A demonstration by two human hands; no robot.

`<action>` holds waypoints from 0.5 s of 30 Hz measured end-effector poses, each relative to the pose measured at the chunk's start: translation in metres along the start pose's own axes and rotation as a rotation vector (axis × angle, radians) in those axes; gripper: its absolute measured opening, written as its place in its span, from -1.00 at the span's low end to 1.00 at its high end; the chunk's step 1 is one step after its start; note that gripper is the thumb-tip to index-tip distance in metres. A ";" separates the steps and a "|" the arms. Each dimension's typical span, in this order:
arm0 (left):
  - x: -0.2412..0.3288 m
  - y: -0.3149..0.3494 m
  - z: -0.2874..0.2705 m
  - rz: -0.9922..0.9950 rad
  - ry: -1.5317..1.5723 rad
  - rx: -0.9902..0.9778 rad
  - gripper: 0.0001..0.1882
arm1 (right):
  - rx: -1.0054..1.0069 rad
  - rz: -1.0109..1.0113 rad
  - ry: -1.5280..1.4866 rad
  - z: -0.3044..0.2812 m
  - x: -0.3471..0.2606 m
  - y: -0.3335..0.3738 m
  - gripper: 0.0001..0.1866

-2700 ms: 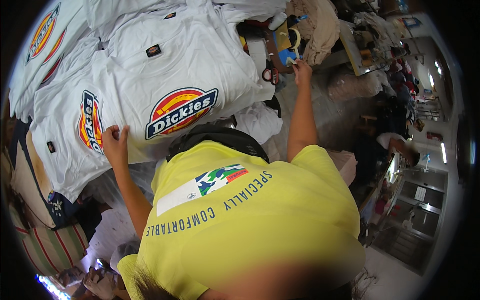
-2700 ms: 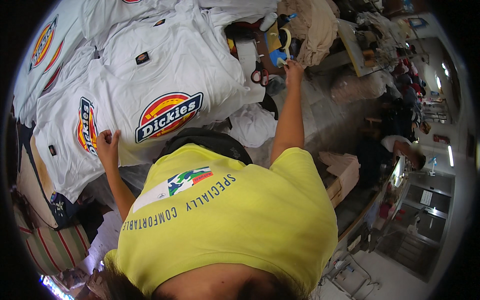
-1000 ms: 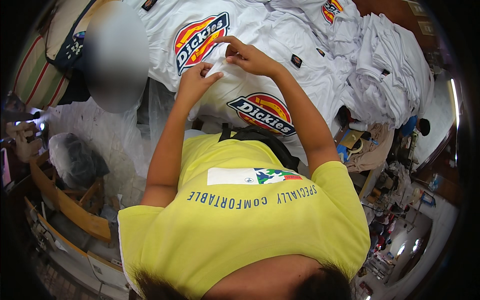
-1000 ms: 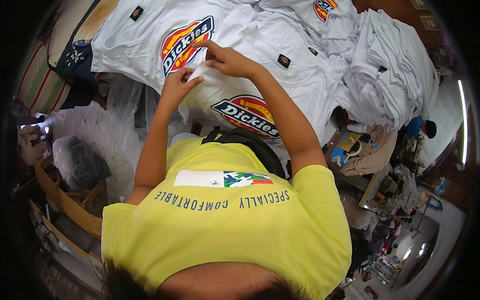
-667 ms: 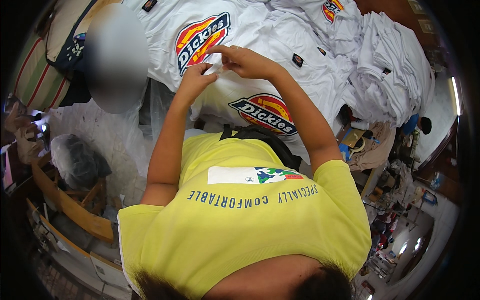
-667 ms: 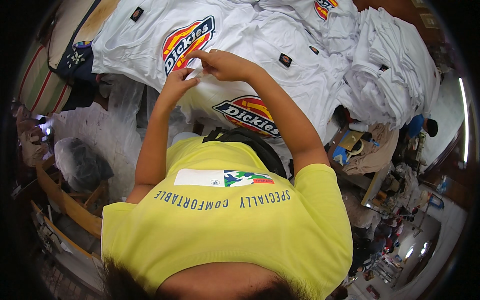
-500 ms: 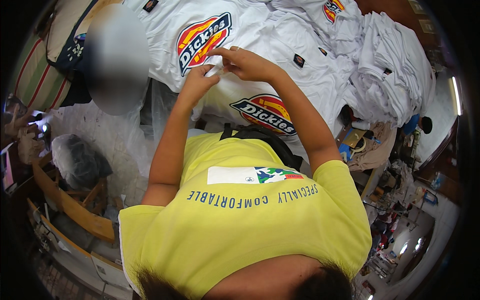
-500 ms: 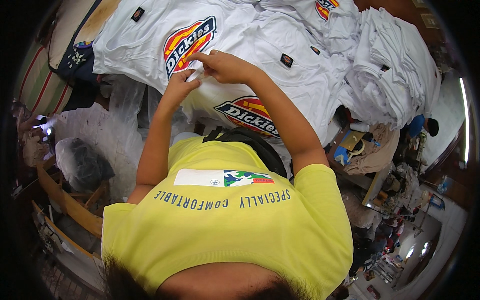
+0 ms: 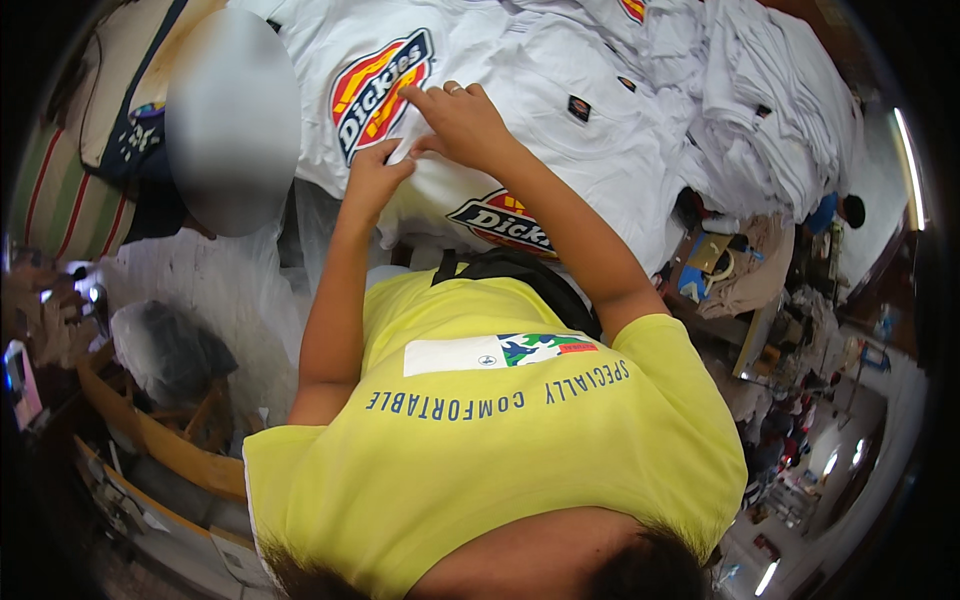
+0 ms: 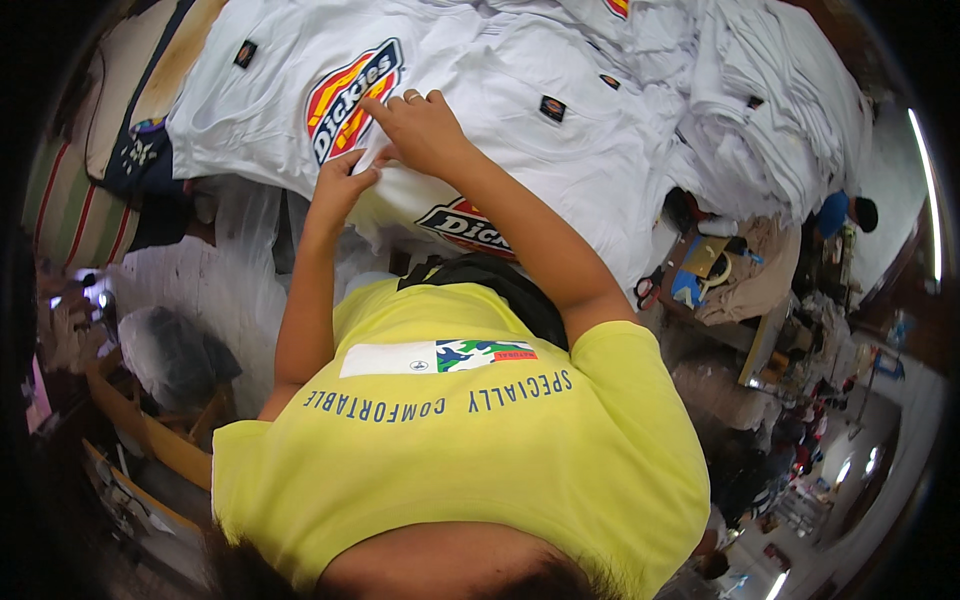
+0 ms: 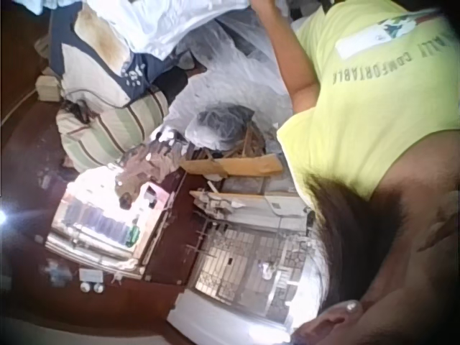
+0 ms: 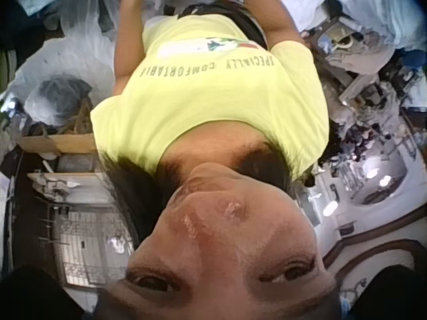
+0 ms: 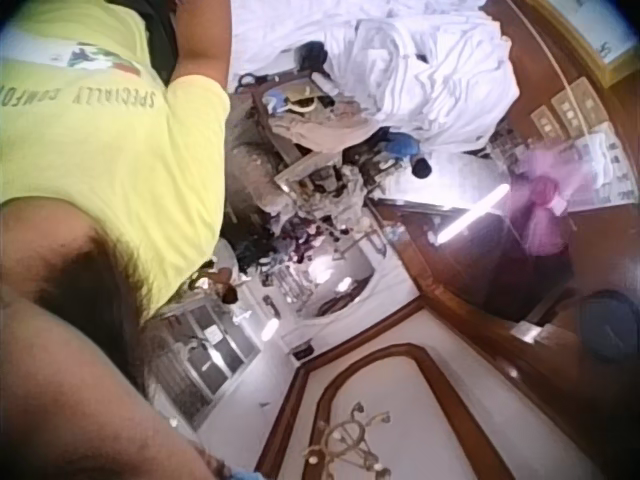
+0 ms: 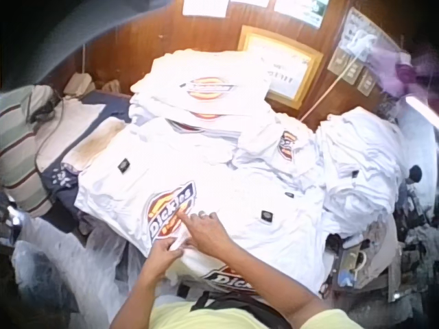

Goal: The person picks up white t-shirts from a large stack, lays them flat on a table to look them over, and uses shears to trim excess threads from the necklines and seams before restacking them.

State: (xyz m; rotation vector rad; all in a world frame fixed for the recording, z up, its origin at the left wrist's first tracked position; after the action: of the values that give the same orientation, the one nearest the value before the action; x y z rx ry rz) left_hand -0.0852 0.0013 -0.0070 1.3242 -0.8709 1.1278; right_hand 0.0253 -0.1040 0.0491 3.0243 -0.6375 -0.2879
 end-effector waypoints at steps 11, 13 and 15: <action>0.006 -0.015 0.000 -0.039 -0.590 0.144 -0.60 | 0.301 0.212 -0.421 0.010 0.071 0.125 -0.67; 0.019 -0.012 -0.006 -0.067 -0.566 0.160 -0.62 | 0.410 0.468 -0.462 0.017 0.089 0.197 -0.79; 0.008 -0.015 -0.024 -0.018 -0.473 0.135 -0.68 | 0.583 0.690 -0.424 0.019 0.092 0.273 -0.85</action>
State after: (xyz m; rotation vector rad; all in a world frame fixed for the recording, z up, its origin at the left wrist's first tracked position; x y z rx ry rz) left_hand -0.0715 0.0270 -0.0058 1.7464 -1.1336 0.8820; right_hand -0.0041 -0.3907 0.0351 2.9563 -2.0339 -0.8245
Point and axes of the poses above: each hand's wrist, its own y-axis away from the middle knuckle, its own z-axis out of the palm, x = y × z, the point moved 2 cm from there along -y, towards the middle knuckle, and after that the axes turned 12 degrees about -x, right-handed, at the moved point
